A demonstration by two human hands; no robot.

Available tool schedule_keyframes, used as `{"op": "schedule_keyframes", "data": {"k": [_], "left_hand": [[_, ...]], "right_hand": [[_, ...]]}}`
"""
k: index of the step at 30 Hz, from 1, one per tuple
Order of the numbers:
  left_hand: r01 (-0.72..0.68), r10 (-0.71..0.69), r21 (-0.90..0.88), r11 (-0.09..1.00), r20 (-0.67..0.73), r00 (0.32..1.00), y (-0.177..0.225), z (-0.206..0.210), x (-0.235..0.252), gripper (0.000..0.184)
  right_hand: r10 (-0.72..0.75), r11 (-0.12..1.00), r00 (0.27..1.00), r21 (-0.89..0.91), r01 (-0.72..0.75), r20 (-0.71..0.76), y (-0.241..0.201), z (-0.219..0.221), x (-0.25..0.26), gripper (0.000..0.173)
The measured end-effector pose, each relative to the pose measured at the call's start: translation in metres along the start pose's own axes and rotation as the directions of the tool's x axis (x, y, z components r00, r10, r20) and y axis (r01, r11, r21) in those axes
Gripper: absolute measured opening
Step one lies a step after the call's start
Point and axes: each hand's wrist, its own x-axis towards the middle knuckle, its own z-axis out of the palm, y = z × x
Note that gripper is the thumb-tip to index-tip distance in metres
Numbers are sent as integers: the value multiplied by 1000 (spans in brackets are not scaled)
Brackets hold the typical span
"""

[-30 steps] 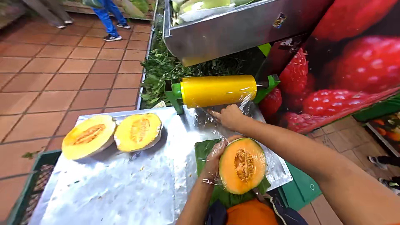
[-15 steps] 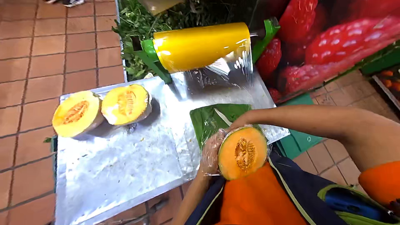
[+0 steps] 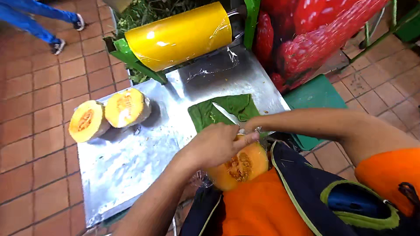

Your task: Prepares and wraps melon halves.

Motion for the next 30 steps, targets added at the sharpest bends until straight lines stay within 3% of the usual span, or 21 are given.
{"op": "schedule_keyframes", "data": {"k": [2, 3, 5, 7, 11, 13, 15, 17, 18, 20, 22, 24, 26, 29, 30], "left_hand": [[-73, 83, -126, 989, 81, 993, -16, 3, -2, 72], [-111, 123, -192, 975, 52, 991, -26, 5, -6, 68], [-125, 132, -314, 941, 1, 991, -43, 13, -15, 74], [-92, 93, -404, 910, -16, 995, -48, 26, -20, 84], [-159, 202, -618, 770, -1, 979, -45, 40, -18, 94], [-185, 288, -692, 698, 35, 957, -36, 43, -11, 93], [-180, 316, -706, 685, 65, 946, -21, 47, -1, 90], [-138, 275, -691, 710, 91, 957, -9, 56, 4, 87], [-90, 223, -683, 725, 109, 969, -7, 62, 4, 88], [3, 121, -684, 729, 132, 984, -6, 76, 2, 90], [59, 76, -740, 670, 147, 986, -6, 91, 1, 88], [63, 92, -797, 600, 148, 985, -3, 99, 2, 85], [56, 119, -822, 566, 149, 982, 2, 100, 4, 84], [35, 147, -792, 609, 157, 977, 2, 87, 12, 79], [31, 160, -784, 620, 165, 973, 1, 83, 14, 77]], "right_hand": [[-11, 994, 1000, 112, 9, 15, 1, 26, -20, 31], [-209, 959, 974, 175, 221, -86, 20, 50, -22, 26], [-372, 802, 888, 387, 454, -272, 40, 90, -32, 21], [-389, 660, 866, 561, 499, -313, 66, 119, -41, 33], [-280, 288, 761, 705, 648, -585, 104, 161, -64, 37], [-158, 158, 775, 759, 631, -612, 85, 160, -75, 44], [-118, 53, 764, 764, 643, -635, 70, 150, -83, 30], [-52, -47, 700, 702, 711, -712, 69, 145, -97, 11], [-26, -63, 655, 655, 753, -755, 75, 147, -105, 10], [0, -179, 633, 623, 761, -774, 93, 154, -115, 9], [-32, -300, 704, 679, 670, -709, 99, 160, -128, 6], [-41, -348, 817, 775, 528, -575, 92, 164, -140, 11], [-46, -306, 913, 876, 373, -405, 91, 165, -146, 23], [-149, -245, 950, 941, 234, -275, 94, 156, -151, 61], [-108, -160, 950, 948, 274, -293, 91, 151, -156, 54]]}}
